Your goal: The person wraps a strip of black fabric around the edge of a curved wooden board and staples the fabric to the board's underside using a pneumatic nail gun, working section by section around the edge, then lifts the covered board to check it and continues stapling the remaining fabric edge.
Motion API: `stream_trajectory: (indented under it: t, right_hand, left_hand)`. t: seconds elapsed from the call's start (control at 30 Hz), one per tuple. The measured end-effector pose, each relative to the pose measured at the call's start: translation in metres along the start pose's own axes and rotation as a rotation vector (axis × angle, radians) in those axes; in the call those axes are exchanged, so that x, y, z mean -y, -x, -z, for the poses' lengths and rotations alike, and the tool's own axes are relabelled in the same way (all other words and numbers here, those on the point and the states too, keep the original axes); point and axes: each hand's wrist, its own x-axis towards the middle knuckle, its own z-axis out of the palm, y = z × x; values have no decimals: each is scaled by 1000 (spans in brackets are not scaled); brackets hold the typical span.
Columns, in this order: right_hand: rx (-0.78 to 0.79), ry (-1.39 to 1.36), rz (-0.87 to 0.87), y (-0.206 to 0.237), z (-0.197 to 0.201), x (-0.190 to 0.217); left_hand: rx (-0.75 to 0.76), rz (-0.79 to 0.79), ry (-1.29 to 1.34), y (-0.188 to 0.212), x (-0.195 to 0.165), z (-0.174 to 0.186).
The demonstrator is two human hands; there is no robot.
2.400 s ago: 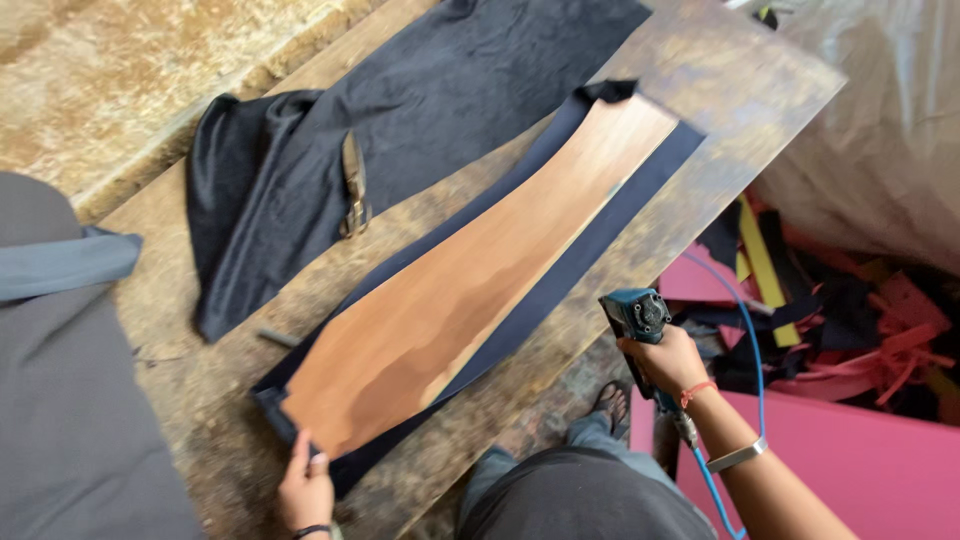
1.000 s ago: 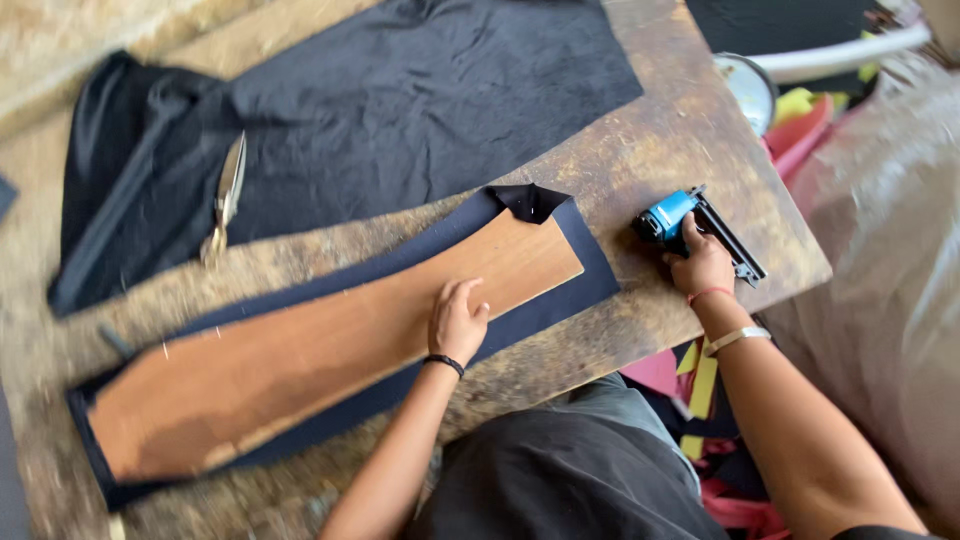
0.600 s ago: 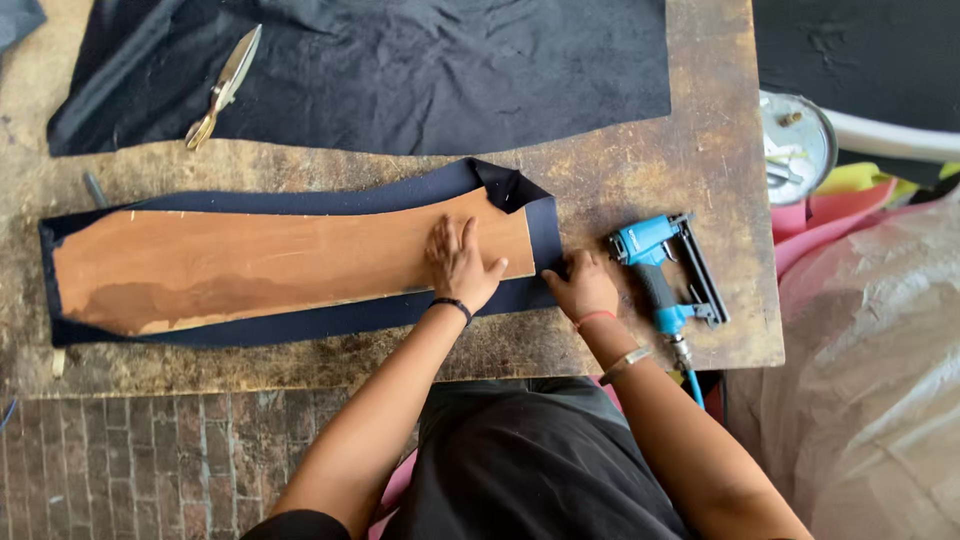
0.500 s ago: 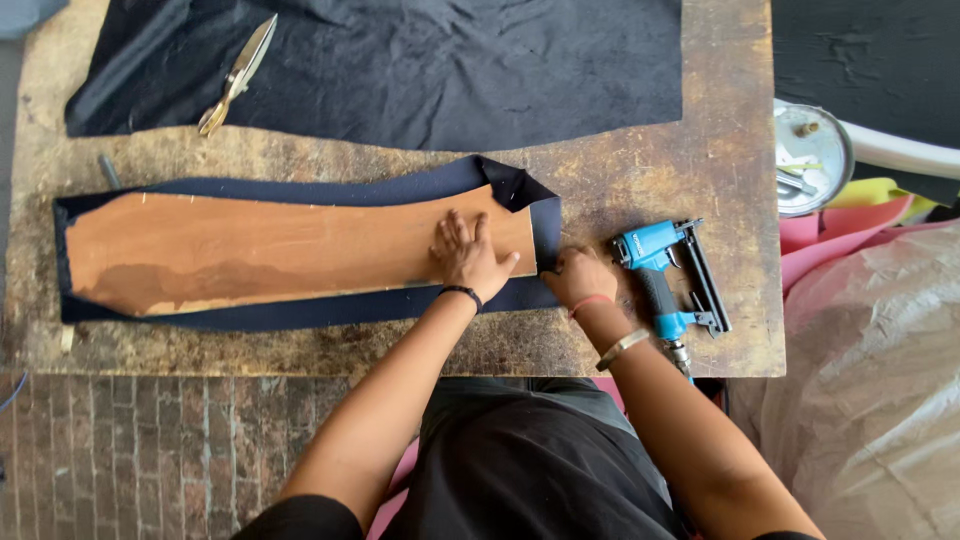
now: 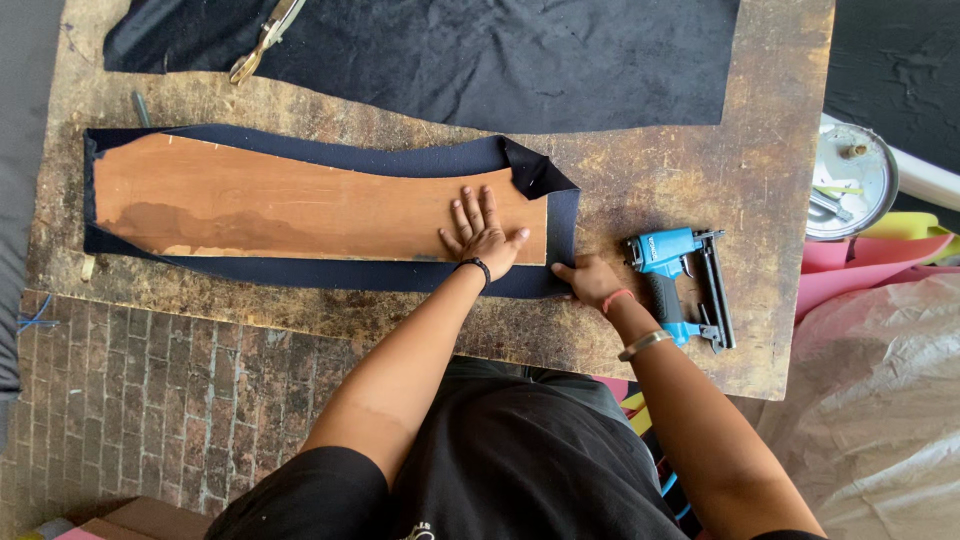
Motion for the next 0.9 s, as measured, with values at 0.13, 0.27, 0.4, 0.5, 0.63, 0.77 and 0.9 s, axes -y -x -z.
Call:
stream_trajectory:
  t: [0.13,0.27,0.4,0.5,0.63,0.77,0.9]
  right_hand:
    - [-165,283,283,4,-5,-25]
    - [-267,356,428,12,-17,-23]
    - [-230,613,318,20,-35,19]
    - [-161,833,323,20,-47,55]
    - [-50,1015,244,10,-63,77]
    - [-67,1059,274,6,-81,64]
    - [-191,988,333,10,-92,48]
  left_hand:
    - [30,0,-24,2,2,-5]
    - [57,31,-67,1,0,-5]
    - [80,14,-104,0,1,2]
    - [115,22,-113,1,2,10]
    - [215,-11,-130,-1,5,27]
    - [348,11,-92,4,1,41]
    - [257,55,-179,17,-13,41]
